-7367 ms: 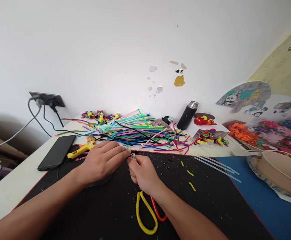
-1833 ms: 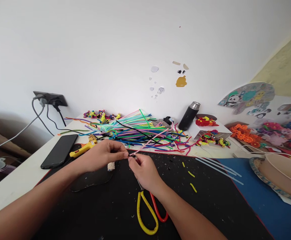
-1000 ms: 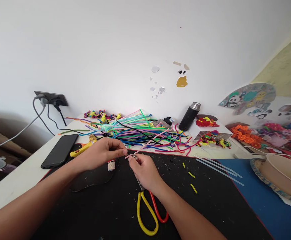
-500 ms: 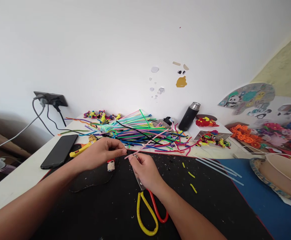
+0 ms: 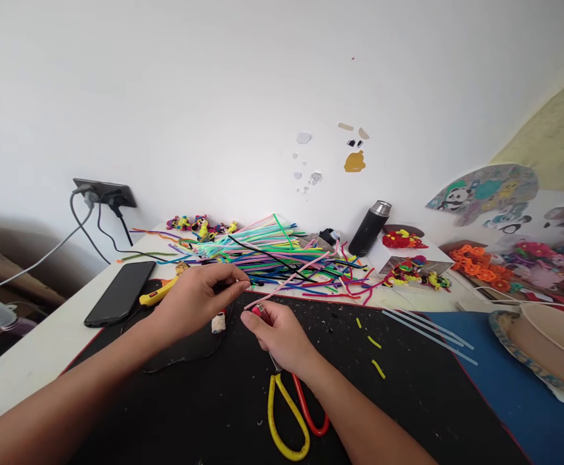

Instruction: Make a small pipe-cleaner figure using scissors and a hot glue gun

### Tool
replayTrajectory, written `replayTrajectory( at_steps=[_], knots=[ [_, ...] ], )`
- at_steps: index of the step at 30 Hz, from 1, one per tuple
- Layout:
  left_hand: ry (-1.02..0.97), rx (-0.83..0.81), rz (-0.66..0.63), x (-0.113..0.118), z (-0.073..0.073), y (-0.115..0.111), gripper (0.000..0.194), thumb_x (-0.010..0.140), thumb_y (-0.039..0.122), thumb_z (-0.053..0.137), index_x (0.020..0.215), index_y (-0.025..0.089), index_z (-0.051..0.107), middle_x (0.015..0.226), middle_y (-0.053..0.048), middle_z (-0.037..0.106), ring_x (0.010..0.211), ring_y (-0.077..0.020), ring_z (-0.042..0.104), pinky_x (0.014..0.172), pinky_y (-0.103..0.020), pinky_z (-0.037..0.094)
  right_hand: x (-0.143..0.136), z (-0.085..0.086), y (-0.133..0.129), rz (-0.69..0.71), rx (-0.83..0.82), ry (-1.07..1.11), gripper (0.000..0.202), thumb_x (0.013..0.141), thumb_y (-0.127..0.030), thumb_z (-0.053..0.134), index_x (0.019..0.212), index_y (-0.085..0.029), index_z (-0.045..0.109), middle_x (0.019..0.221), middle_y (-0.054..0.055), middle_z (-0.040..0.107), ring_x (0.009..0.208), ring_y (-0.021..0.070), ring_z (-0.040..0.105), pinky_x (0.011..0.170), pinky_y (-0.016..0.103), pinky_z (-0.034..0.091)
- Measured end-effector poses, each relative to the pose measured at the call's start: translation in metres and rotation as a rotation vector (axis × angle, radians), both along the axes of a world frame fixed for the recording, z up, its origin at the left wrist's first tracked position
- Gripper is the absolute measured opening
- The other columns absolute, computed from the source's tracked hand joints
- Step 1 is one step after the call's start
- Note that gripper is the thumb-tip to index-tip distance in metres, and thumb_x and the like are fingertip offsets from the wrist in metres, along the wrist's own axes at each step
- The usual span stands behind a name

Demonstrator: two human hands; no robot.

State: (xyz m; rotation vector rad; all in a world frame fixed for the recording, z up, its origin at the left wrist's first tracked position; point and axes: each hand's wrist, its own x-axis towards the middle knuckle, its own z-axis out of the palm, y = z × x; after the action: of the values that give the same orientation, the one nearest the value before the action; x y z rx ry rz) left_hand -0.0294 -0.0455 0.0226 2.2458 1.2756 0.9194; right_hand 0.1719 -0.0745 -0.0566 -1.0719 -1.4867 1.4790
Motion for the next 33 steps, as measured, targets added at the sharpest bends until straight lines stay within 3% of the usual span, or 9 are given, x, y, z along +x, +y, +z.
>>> replayTrajectory(
  at_steps=[4, 8, 12, 16, 20, 25, 33],
  knots=[
    [0.056, 0.099, 0.008, 0.002, -0.001, -0.002, 0.029, 0.1, 0.044, 0.06, 0.092, 0.023, 0.077, 0.087, -0.001, 0.079, 0.076, -0.017, 0.07, 0.069, -0.025, 0.048, -0.001, 0.001, 0.0, -0.023, 0.014, -0.03, 0.052, 0.091, -0.068, 0.069, 0.077, -0.023, 0.048, 0.058, -0.01, 0.034, 0.052, 0.0104, 0.032, 0.05, 0.025, 0.026],
    [0.073, 0.093, 0.001, 0.003, -0.001, -0.001, 0.03, 0.101, 0.046, 0.058, 0.093, 0.023, 0.077, 0.089, -0.002, 0.08, 0.078, -0.0179, 0.07, 0.071, -0.026, 0.049, -0.001, 0.003, 0.0, -0.023, 0.082, -0.105, 0.047, 0.096, -0.06, 0.066, 0.074, -0.023, 0.047, 0.06, -0.008, 0.037, 0.055, 0.0113, 0.034, 0.052, 0.026, 0.026],
    [0.072, 0.056, 0.01, 0.001, -0.001, 0.0, 0.035, 0.1, 0.051, 0.058, 0.093, 0.023, 0.077, 0.088, -0.003, 0.08, 0.078, -0.0197, 0.07, 0.071, -0.027, 0.049, -0.001, 0.01, -0.005, -0.036, 0.224, -0.338, 0.042, 0.096, -0.051, 0.069, 0.072, -0.021, 0.051, 0.065, -0.005, 0.05, 0.06, 0.012, 0.042, 0.055, 0.026, 0.027],
    [0.062, 0.05, 0.018, -0.003, -0.005, 0.002, 0.036, 0.099, 0.054, 0.059, 0.094, 0.024, 0.077, 0.087, -0.003, 0.08, 0.076, -0.02, 0.07, 0.067, -0.027, 0.048, -0.005, 0.015, -0.015, 0.133, 0.452, -0.613, 0.034, 0.098, -0.052, 0.072, 0.083, -0.022, 0.07, 0.073, -0.001, 0.07, 0.067, 0.0157, 0.061, 0.06, 0.026, 0.031],
    [0.087, 0.038, 0.031, -0.003, -0.011, 0.004, 0.037, 0.099, 0.056, 0.06, 0.096, 0.024, 0.078, 0.09, -0.002, 0.08, 0.077, -0.0199, 0.069, 0.066, -0.026, 0.047, -0.011, 0.012, -0.022, 0.313, 0.634, -0.797, 0.031, 0.104, -0.051, 0.065, 0.098, -0.023, 0.077, 0.092, 0.002, 0.081, 0.084, 0.0198, 0.073, 0.061, 0.026, 0.037],
    [0.138, 0.007, 0.057, 0.001, -0.014, 0.005, 0.038, 0.098, 0.057, 0.06, 0.097, 0.024, 0.078, 0.09, -0.001, 0.08, 0.077, -0.0192, 0.069, 0.066, -0.025, 0.046, -0.014, 0.01, -0.023, 0.408, 0.704, -0.898, 0.031, 0.106, -0.05, 0.064, 0.103, -0.024, 0.08, 0.097, 0.002, 0.083, 0.091, 0.0217, 0.077, 0.057, 0.029, 0.041],
    [0.158, -0.013, 0.047, 0.004, -0.017, 0.005, 0.037, 0.097, 0.056, 0.061, 0.095, 0.023, 0.078, 0.083, 0.0, 0.079, 0.073, -0.0179, 0.066, 0.064, -0.025, 0.045, -0.014, 0.01, -0.022, 0.42, 0.722, -0.921, 0.034, 0.107, -0.049, 0.062, 0.105, -0.021, 0.08, 0.099, 0.004, 0.082, 0.089, 0.0247, 0.077, 0.06, 0.032, 0.048]
  ],
)
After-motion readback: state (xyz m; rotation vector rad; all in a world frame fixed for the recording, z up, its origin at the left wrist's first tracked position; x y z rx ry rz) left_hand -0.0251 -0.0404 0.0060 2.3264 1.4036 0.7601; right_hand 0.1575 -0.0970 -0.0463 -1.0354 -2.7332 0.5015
